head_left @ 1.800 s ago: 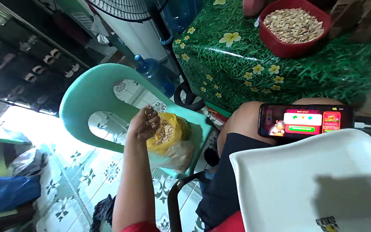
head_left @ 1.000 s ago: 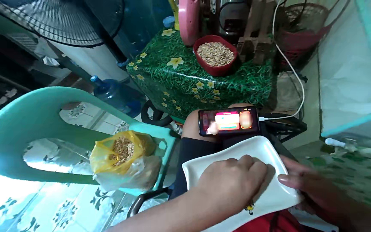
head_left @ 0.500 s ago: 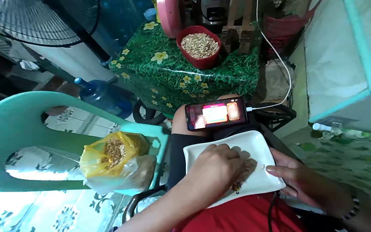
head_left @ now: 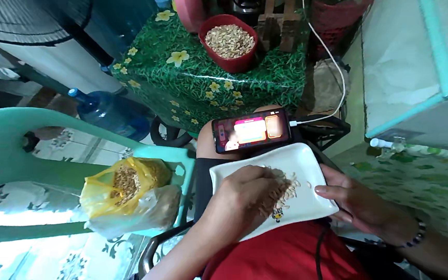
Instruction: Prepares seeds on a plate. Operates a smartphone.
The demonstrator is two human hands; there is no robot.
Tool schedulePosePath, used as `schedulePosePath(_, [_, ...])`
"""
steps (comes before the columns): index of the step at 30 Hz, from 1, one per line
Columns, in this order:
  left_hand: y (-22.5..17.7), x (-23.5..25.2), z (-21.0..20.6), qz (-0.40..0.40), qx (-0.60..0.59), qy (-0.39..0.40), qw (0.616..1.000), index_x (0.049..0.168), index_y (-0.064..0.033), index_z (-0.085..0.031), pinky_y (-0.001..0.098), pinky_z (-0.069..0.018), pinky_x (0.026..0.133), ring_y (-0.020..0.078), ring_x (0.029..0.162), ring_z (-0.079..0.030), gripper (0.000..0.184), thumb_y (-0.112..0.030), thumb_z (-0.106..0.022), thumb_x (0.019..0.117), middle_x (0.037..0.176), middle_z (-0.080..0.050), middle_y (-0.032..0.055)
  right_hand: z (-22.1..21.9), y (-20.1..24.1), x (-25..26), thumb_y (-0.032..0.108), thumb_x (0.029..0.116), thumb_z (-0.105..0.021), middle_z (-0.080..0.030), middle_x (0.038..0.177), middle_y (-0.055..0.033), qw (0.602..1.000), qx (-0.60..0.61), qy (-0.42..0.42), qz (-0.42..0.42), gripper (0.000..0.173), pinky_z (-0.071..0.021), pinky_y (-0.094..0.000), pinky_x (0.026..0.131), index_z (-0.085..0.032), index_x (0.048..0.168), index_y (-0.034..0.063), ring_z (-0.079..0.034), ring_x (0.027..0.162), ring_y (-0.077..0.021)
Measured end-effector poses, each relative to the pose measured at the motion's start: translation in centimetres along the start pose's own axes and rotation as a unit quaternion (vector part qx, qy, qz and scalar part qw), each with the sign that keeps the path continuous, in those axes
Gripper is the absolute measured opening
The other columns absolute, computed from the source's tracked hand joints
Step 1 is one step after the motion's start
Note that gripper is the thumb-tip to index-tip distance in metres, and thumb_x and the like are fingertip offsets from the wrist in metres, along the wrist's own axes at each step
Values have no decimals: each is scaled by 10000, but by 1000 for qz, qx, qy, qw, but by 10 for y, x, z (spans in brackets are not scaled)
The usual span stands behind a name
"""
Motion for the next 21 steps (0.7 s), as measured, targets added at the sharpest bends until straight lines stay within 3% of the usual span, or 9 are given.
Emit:
schedulePosePath(4, [-10, 1, 13, 17, -15, -57, 998, 944, -29, -752, 234, -585, 841, 98, 970, -677, 123, -17, -630, 943, 1042, -706, 69, -3, 20, -3, 144, 1000, -532, -714, 952, -35, 999, -12, -34, 9, 404, -374, -135, 388, -504, 1393, 230, -480, 466, -2])
schedulePosePath(8, [-25, 9, 26, 1, 10, -65, 998, 929, -62, -739, 304, -589, 946, 156, 1136, -654, 158, 5, -596, 943, 1216, -656, 98, -8, 31, -6, 149, 999, -527, -705, 918, -37, 999, -19, -36, 14, 378, -378, -130, 393, -536, 1368, 235, -478, 464, 1])
schedulePosePath(10, [-30, 12, 34, -11, 26, -83, 996, 908, -74, -731, 328, -602, 939, 180, 1144, -656, 116, -12, -638, 935, 1233, -641, 102, -11, 37, -8, 137, 989, -521, -703, 894, -36, 999, -19, -37, 22, 391, -376, -126, 387, -536, 1368, 232, -474, 454, 4])
schedulePosePath(14, [-34, 12, 52, -32, 60, -119, 991, 871, -99, -735, 246, -581, 767, 101, 905, -678, 93, -35, -683, 912, 944, -704, 9, -11, 43, -12, 136, 1000, -516, -705, 919, -47, 999, 2, -15, 51, 386, -394, -115, 407, -552, 1370, 242, -513, 497, 6])
schedulePosePath(16, [-33, 7, 60, -37, 91, -146, 984, 915, -107, -748, 298, -597, 828, 117, 922, -706, 84, -52, -685, 927, 943, -736, -1, -9, 42, -13, 153, 989, -545, -709, 941, -47, 998, 6, -6, 62, 396, -410, -124, 414, -553, 1372, 253, -534, 515, -1])
schedulePosePath(17, [-32, 3, 63, -35, 106, -166, 980, 959, -104, -761, 386, -597, 924, 151, 975, -722, 94, -52, -686, 935, 981, -754, 6, -8, 41, -13, 172, 981, -561, -710, 952, -43, 998, 2, -2, 61, 413, -419, -131, 417, -539, 1385, 257, -540, 520, -7])
schedulePosePath(19, [-24, -6, 69, -14, 110, -192, 975, 1096, -102, -745, 542, -497, 1090, 260, 1189, -668, 161, -80, -666, 957, 1187, -737, 48, -6, 35, -14, 207, 959, -586, -706, 961, -37, 999, -10, 0, 51, 448, -427, -149, 403, -511, 1399, 243, -537, 505, -20])
schedulePosePath(21, [-13, -20, 65, 48, 70, -210, 974, 1300, -140, -654, 494, -443, 1138, 275, 1373, -512, 340, -223, -671, 971, 1451, -572, 54, -3, 25, -13, 215, 957, -607, -702, 1015, -47, 999, -2, 14, 36, 474, -425, -160, 399, -475, 1411, 213, -532, 508, -29])
Point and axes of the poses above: each hand's wrist, its own x-axis towards the middle knuckle, its own z-axis out of the back of the hand, y = z × x, the point moved 1 cm from there along x, towards the middle knuckle
